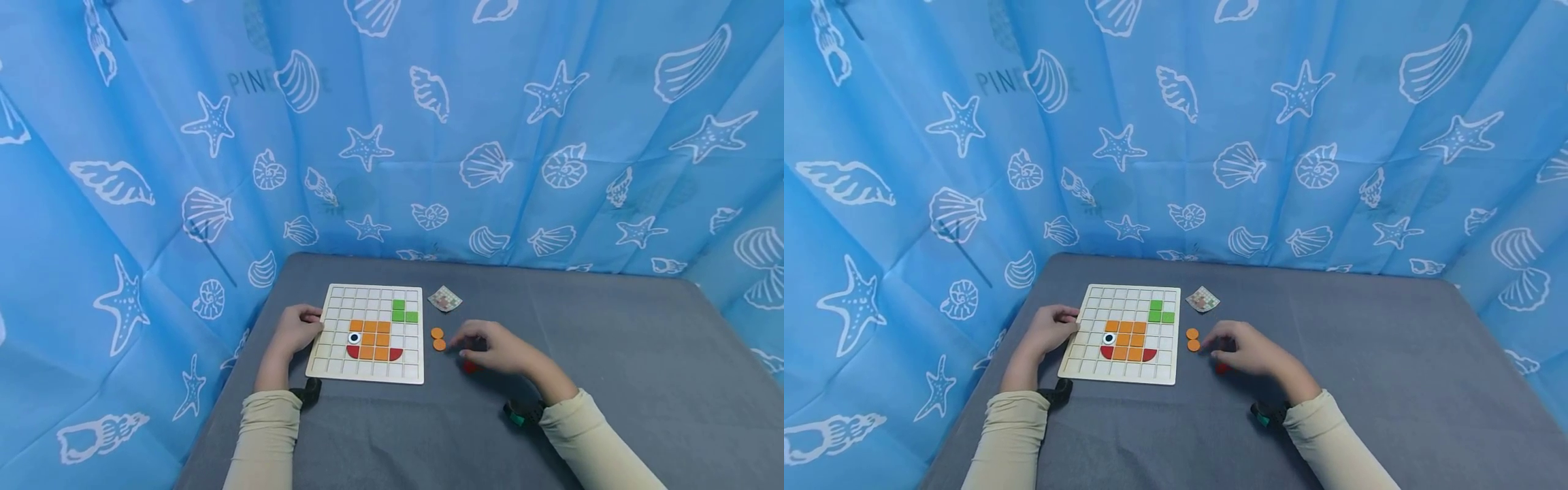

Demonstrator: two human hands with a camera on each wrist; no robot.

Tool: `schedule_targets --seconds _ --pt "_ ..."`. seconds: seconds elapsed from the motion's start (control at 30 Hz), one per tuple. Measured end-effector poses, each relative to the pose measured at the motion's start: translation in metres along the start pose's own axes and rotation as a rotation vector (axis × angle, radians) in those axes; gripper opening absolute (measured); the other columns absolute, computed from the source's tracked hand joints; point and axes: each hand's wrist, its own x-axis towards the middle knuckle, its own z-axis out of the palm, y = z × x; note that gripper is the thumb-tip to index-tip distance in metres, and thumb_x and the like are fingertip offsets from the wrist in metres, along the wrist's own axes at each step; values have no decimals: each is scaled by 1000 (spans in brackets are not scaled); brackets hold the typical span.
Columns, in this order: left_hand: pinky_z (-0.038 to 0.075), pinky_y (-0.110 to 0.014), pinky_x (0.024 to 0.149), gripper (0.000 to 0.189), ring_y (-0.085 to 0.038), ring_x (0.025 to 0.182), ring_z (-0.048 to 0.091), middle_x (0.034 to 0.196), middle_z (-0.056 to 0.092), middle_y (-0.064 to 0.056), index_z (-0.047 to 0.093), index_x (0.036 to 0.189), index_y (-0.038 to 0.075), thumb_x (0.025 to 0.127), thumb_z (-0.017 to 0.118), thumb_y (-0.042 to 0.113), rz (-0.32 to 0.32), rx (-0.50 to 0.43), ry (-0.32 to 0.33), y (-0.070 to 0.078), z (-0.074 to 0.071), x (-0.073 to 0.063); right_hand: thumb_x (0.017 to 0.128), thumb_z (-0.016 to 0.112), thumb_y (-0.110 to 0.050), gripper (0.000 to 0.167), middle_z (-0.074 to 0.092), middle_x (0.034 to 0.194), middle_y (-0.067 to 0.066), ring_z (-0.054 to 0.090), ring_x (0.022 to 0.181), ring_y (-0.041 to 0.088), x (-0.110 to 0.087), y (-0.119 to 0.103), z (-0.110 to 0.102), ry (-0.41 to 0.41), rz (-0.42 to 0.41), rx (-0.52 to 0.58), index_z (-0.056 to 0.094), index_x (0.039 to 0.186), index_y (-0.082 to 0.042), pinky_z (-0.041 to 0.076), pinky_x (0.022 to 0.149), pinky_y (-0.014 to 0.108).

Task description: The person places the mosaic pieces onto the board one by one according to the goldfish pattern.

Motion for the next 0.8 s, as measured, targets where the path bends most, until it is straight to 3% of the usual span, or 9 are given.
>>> schedule_targets --seconds 0.27,0.5,0.8 --pt "54 -37 80 32 -26 93 64 106 68 -15 72 127 -2 96 69 5 -13 5 6 -4 -1 1 94 73 0 26 72 121 8 63 94 18 -19 7 0 -80 25 50 78 117 -11 55 78 30" --pt "53 -36 79 32 -26 92 64 105 68 -15 72 126 -2 95 69 5 -11 8 9 -6 1 2 92 75 1 28 71 114 8 61 91 21 -24 7 2 -57 39 45 78 117 -9 55 76 33" --pt "54 -39 82 32 -27 95 64 106 68 -15 72 126 -2 96 69 6 4 3 2 -3 1 2 91 82 -14 27 67 104 4 59 84 17 -25 10 3 -45 74 32 78 118 -10 51 70 27"
